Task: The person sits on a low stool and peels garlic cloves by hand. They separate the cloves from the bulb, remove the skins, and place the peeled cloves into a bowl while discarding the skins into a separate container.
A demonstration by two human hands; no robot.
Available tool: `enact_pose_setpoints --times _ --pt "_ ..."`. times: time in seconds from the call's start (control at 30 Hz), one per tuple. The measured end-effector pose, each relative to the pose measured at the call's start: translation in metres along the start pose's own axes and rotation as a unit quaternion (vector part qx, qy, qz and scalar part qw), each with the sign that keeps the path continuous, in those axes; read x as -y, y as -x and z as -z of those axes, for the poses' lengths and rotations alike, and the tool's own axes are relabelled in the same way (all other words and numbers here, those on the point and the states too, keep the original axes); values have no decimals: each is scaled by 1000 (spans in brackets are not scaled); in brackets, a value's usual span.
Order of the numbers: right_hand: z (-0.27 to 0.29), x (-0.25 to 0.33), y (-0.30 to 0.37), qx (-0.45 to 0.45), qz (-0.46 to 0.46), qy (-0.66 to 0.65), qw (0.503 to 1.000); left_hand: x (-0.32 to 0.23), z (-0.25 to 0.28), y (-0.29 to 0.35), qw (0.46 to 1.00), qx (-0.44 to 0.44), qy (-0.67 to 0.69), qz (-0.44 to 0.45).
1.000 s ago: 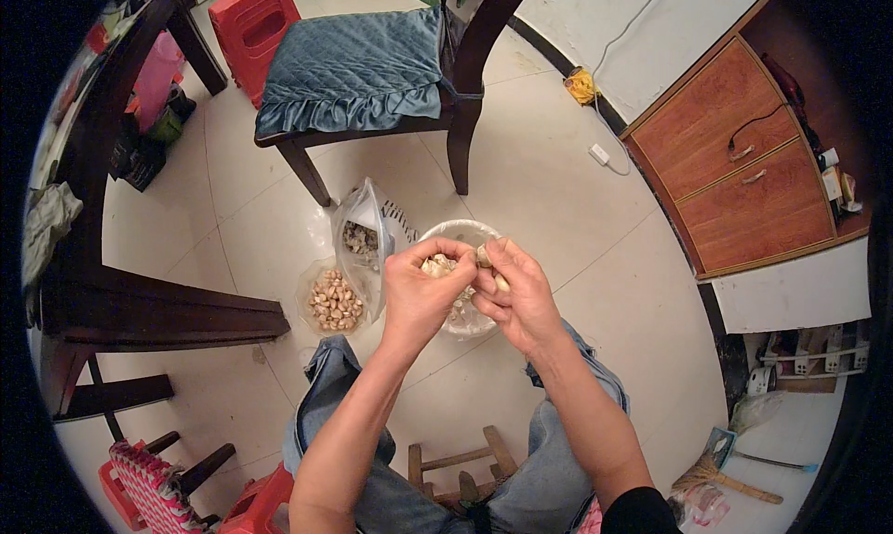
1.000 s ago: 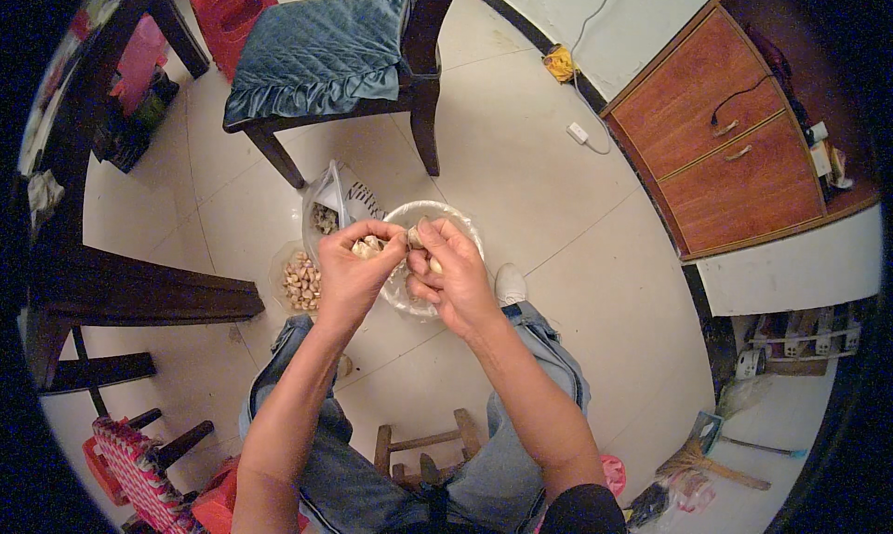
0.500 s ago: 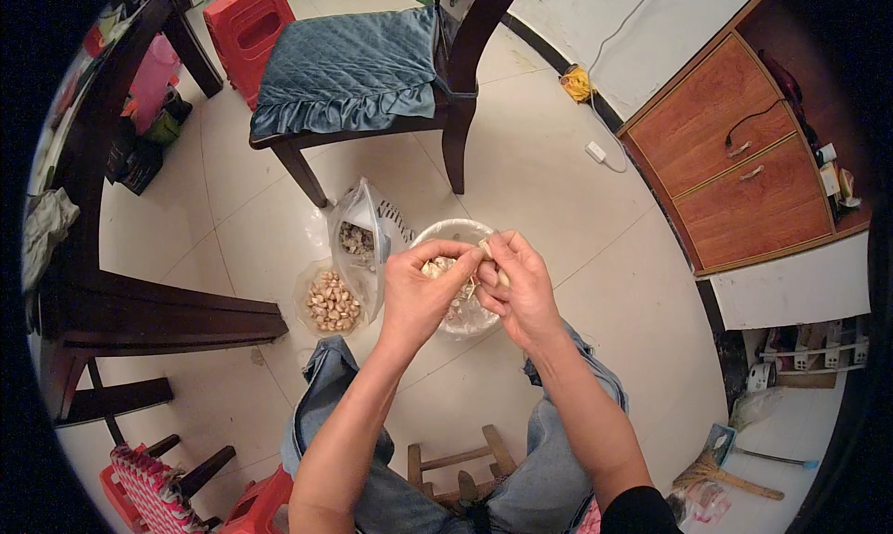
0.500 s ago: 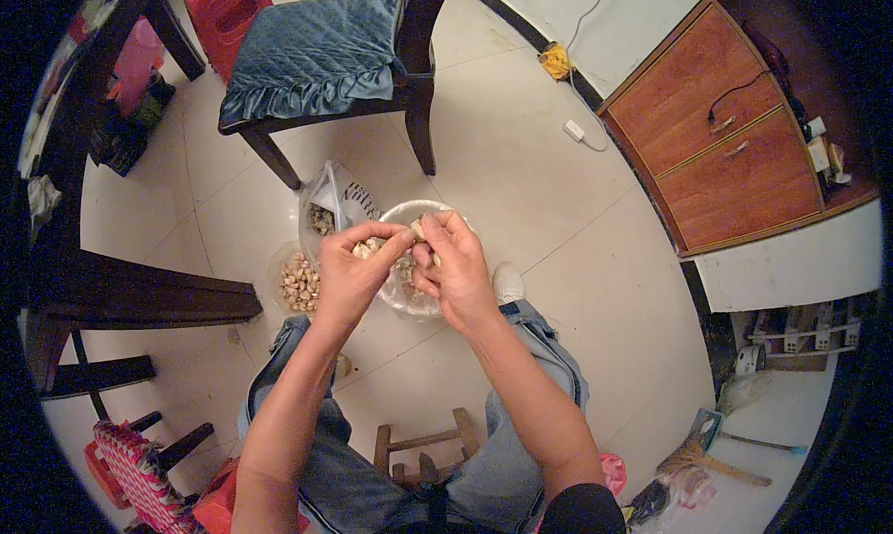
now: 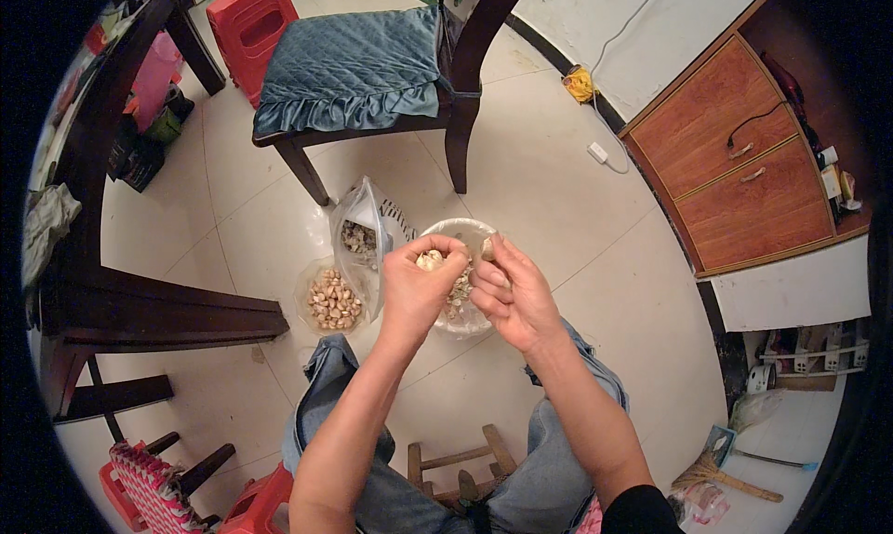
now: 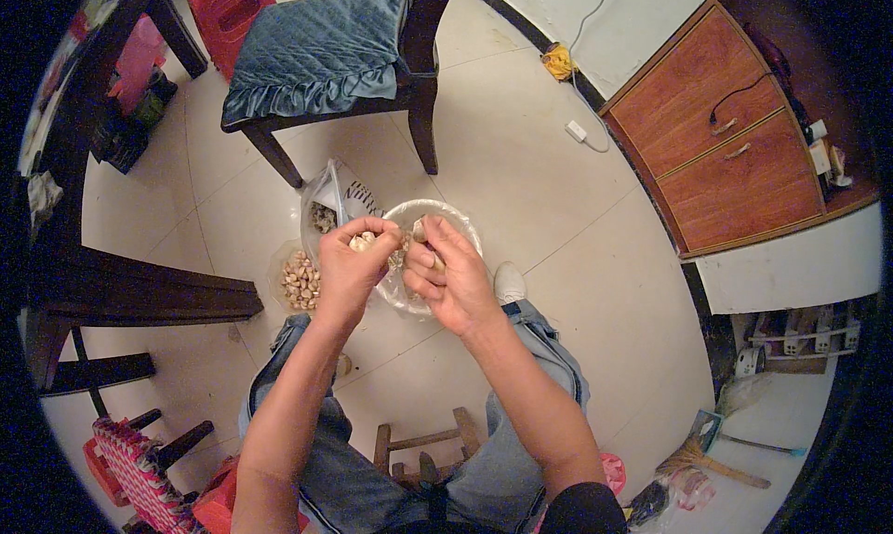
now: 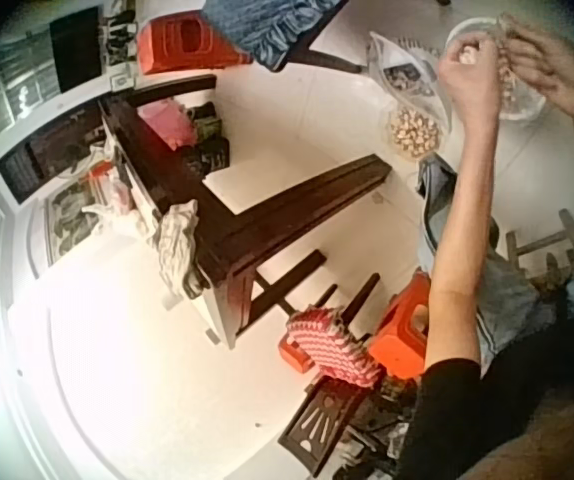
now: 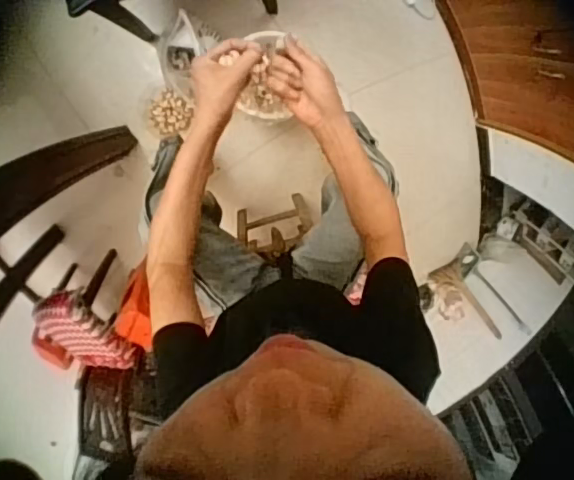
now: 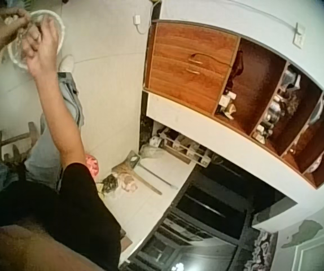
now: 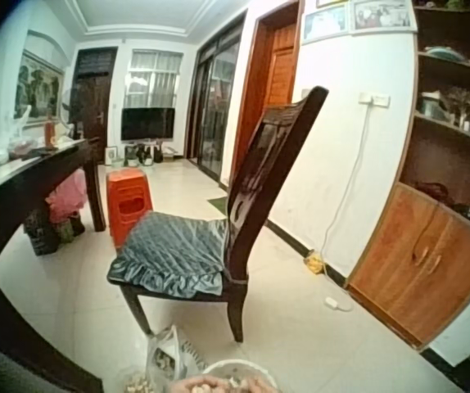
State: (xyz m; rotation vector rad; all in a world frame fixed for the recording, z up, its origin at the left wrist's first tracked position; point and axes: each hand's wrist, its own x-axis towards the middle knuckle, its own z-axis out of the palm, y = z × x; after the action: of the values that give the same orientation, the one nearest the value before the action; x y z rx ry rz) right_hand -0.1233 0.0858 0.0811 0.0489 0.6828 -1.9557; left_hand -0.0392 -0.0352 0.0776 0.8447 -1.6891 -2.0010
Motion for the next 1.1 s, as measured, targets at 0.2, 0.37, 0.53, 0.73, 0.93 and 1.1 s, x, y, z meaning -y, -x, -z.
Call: enact_pose_setpoints --times 0.2,0.37,0.53,0.73,0.93,1.1 --pt "0 5 0 -15 29 35 999 6 -1 -2 996 31 -15 -78" --pt "-6 3 3 -56 55 150 986 -3 -2 1 995 61 -33 -66" --pt "3 3 2 -17 2 41 999 -5 -1 2 992 65 -55 -91" --pt "5 2 1 -14 -24 0 1000 -5 -1 3 994 53 -53 -74" --pt "1 0 2 -39 -6 30 999 -8 -2 5 980 46 -115 -155" --pt "3 -1 2 -25 -21 -2 999 -7 -2 6 976 27 -143 -164"
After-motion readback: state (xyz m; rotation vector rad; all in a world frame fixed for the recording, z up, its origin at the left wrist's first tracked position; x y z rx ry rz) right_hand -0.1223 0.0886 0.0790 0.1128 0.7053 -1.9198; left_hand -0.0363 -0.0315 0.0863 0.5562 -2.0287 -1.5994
